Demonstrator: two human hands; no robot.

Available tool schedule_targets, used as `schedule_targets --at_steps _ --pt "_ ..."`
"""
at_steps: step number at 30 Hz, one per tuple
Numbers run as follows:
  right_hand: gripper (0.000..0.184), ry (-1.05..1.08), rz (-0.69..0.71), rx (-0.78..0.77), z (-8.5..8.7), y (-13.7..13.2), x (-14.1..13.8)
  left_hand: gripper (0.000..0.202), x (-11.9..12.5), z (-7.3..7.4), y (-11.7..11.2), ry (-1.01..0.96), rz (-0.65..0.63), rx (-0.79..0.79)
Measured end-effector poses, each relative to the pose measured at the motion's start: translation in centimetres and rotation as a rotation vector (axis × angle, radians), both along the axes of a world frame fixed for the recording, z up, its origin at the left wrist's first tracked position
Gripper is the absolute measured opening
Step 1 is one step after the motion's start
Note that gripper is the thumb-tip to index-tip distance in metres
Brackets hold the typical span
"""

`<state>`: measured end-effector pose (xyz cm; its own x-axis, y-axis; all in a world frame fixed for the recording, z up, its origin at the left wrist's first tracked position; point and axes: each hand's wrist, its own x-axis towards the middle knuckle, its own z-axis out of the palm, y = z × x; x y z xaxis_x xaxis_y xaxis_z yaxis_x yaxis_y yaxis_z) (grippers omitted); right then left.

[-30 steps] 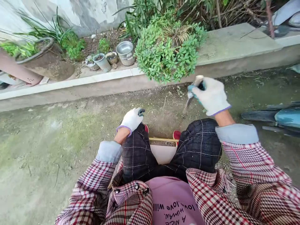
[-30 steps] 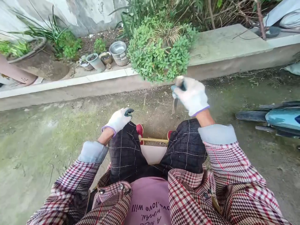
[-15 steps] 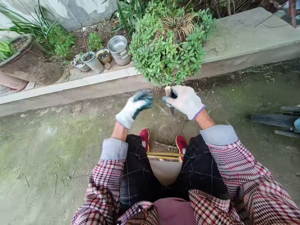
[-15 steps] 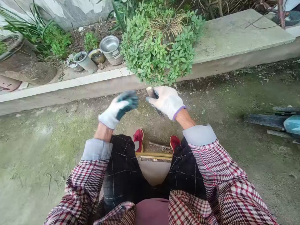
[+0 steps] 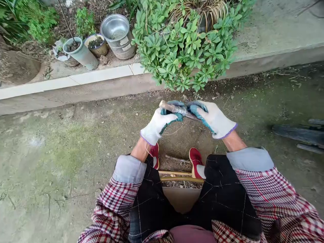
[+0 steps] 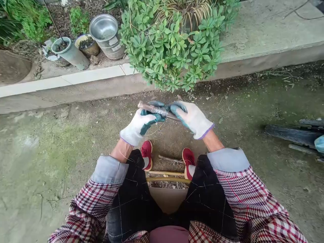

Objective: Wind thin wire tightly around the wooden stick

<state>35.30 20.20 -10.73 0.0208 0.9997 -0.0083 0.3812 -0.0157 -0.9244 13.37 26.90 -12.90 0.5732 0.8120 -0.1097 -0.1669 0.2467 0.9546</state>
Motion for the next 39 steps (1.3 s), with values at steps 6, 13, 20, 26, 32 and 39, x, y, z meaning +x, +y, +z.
schedule_targets --at_steps 6,13,20,26,32,39 --pt "0.025 0.095 0.187 -0.207 0.1 -0.7 -0.9 0.048 0.1 -0.1 -0.1 -0.131 0.011 -0.167" --pt "0.02 -0.685 0.09 -0.195 0.1 -0.9 -1.6 0.036 -1.0 0.1 -1.4 0.13 -0.057 -0.578" --pt "0.027 -0.881 0.096 -0.178 -1.5 -1.0 -0.8 0.034 -2.3 -0.3 -3.2 0.175 -0.252 -0.466" --pt "0.026 -0.84 0.065 -0.167 -0.8 -1.0 -1.0 0.045 -0.5 -1.0 -3.2 0.067 -0.211 -0.51" --pt "0.023 -0.792 0.077 -0.147 -0.8 -0.9 -0.8 0.064 -0.3 -1.2 -4.2 -0.061 -0.327 -0.494" --pt "0.012 -0.466 -0.092 -0.165 -1.2 -0.6 0.0 0.049 -1.5 -0.8 -4.2 0.029 -0.279 -0.56"
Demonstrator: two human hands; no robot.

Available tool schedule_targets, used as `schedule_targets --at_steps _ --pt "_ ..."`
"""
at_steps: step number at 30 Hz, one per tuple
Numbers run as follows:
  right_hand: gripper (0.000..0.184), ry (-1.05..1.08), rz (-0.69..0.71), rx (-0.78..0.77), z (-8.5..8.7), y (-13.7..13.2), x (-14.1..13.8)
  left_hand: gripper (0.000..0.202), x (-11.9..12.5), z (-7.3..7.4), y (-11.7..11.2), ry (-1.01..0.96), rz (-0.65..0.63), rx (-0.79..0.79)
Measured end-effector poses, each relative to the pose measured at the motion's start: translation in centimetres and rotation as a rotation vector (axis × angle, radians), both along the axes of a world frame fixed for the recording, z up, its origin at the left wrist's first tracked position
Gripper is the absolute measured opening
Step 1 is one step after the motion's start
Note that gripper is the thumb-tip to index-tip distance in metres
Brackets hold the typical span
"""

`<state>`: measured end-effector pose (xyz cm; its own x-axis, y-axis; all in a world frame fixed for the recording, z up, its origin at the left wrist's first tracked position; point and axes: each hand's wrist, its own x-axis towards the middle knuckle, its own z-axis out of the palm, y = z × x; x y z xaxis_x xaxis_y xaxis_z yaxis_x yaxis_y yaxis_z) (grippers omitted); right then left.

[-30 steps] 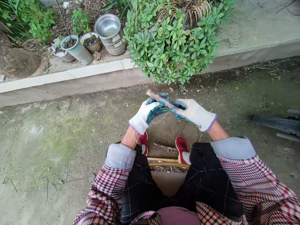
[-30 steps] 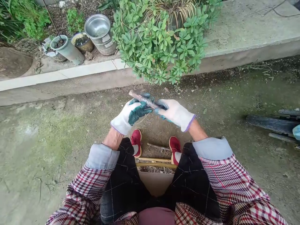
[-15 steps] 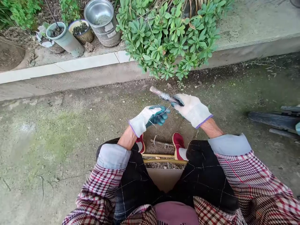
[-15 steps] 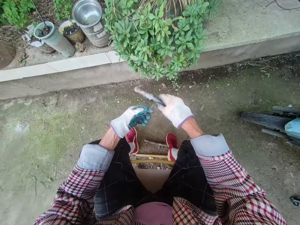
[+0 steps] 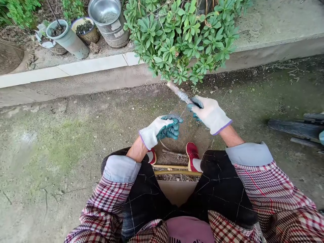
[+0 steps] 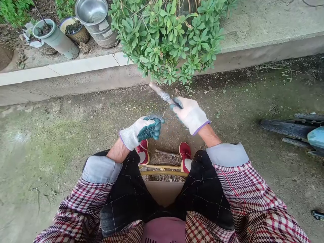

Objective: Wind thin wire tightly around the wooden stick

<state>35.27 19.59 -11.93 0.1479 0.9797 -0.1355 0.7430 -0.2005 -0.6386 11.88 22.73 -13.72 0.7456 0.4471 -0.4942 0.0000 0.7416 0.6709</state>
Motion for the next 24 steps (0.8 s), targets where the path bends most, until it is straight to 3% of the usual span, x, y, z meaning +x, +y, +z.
schedule_targets --at_steps 3,6,8,10,12,16,19,22,24 --pt "0.022 0.388 -0.113 -0.067 0.4 -0.1 0.0 0.038 -0.5 0.6 -0.1 0.101 -0.056 0.122" --pt "0.033 0.684 -0.144 -0.109 1.1 -0.7 0.1 0.014 -0.9 0.1 0.3 0.356 -0.078 0.434" --pt "0.041 0.785 -0.087 -0.142 1.8 -1.3 0.5 0.005 -1.2 -0.8 0.9 0.581 -0.01 0.748" --pt "0.046 0.821 0.031 -0.214 2.5 -1.8 1.0 0.011 -1.5 -1.7 1.7 0.681 0.068 0.927" --pt "0.048 0.802 0.182 -0.328 3.1 -2.2 1.5 0.011 -1.9 -2.0 2.4 0.632 0.14 0.903" --pt "0.044 0.695 0.494 -0.529 3.3 -2.5 2.1 0.003 -2.5 -1.3 3.1 0.373 0.206 0.625" --pt "0.036 0.59 0.67 -0.592 2.5 -2.7 1.6 0.001 -2.6 -0.7 3.2 0.267 0.223 0.407" --pt "0.03 0.394 0.767 -0.613 1.2 -3.0 0.3 0.004 -2.4 -0.2 3.1 0.27 0.193 0.327" --pt "0.029 0.166 0.746 -0.571 0.0 -2.9 -0.5 0.009 -2.1 0.2 2.8 0.309 0.175 0.341"
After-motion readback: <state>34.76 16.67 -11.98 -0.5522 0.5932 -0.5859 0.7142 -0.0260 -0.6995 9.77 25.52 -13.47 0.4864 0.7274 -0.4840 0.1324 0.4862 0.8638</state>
